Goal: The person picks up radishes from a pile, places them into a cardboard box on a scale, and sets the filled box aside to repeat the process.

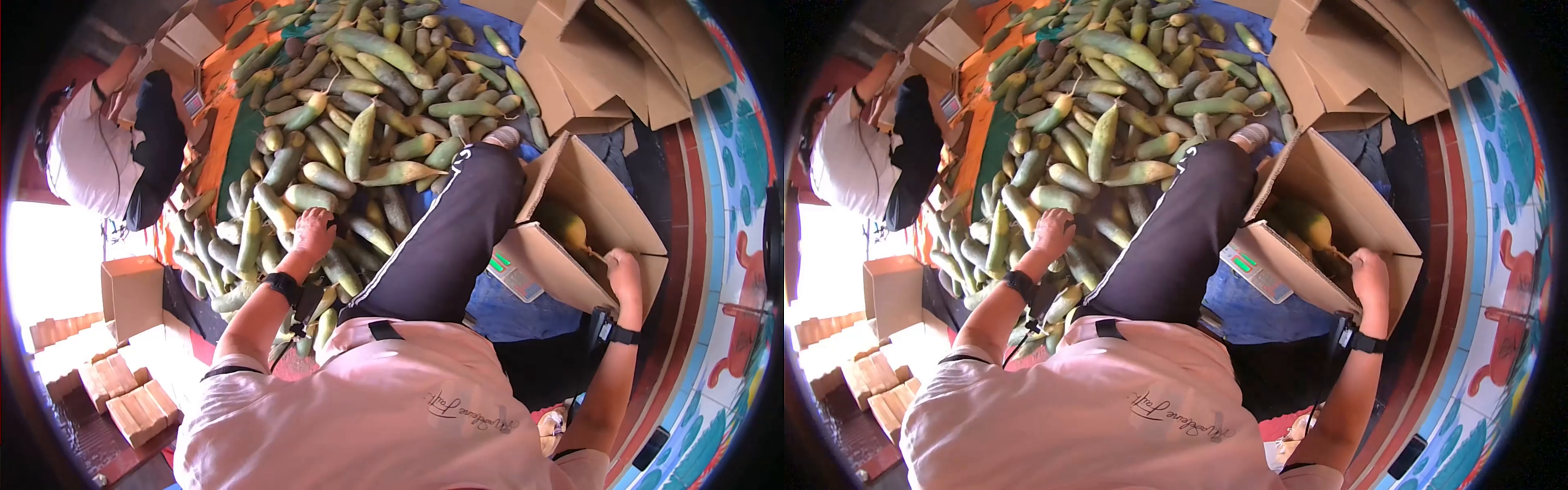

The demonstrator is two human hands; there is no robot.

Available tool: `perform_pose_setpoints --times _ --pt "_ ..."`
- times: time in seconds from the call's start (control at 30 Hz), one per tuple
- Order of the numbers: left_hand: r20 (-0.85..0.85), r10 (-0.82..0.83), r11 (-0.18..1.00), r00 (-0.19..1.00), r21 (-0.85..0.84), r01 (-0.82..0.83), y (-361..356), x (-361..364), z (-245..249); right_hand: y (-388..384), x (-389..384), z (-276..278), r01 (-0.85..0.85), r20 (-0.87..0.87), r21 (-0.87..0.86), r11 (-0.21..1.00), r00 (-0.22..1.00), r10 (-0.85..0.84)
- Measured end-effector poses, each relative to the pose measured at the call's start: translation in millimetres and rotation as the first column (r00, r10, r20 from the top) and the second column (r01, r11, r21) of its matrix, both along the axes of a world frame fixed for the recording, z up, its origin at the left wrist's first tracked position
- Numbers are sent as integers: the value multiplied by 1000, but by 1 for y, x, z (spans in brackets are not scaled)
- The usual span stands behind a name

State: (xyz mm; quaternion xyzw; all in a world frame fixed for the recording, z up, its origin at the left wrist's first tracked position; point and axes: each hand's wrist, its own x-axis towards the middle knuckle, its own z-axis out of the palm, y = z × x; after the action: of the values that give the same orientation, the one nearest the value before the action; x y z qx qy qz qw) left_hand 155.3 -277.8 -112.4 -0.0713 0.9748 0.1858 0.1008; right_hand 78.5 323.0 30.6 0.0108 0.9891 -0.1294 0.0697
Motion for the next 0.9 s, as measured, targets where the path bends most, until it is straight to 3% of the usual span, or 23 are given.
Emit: perform_pose_setpoints --times 0.07,0.1,0.2,0.3,0.37,0.5,0.6,0.63,0.8,0.87,0.9 --pt "-91 -24 989 996 -146 10 -5 6 -2 -5 6 4 16 23 38 999 1000 -17" --pt "-10 -19 981 1000 -194 17 -8 6 -3 -5 10 10 75 -3 30 997 997 -75" --pt "5 -39 952 999 -302 39 -14 -1 -9 -6 20 21 184 -38 -20 983 982 -185" --pt "103 -64 936 993 -338 95 -16 -18 -20 -14 31 28 221 -102 1 975 970 -219" --pt "173 -79 920 982 -366 138 -14 -31 -23 -19 37 25 315 -159 -95 944 932 -327" --pt "122 -39 923 992 -376 82 -10 -45 -44 -24 48 4 299 -257 -225 927 900 -352" --pt "132 -76 874 988 -468 130 -12 -48 -51 -37 52 8 336 -281 -242 910 874 -398" --pt "41 -99 866 994 -489 106 -13 -47 -55 -37 52 6 343 -291 -261 902 863 -412" --pt "51 -140 820 989 -554 145 -19 -50 -65 -38 51 6 368 -278 -223 902 863 -421" --pt "121 -133 846 984 -504 176 -20 -52 -53 -37 51 6 367 -263 -223 903 869 -419" --pt "78 -141 846 987 -509 161 -22 -52 -44 -36 52 5 371 -271 -209 905 867 -418"
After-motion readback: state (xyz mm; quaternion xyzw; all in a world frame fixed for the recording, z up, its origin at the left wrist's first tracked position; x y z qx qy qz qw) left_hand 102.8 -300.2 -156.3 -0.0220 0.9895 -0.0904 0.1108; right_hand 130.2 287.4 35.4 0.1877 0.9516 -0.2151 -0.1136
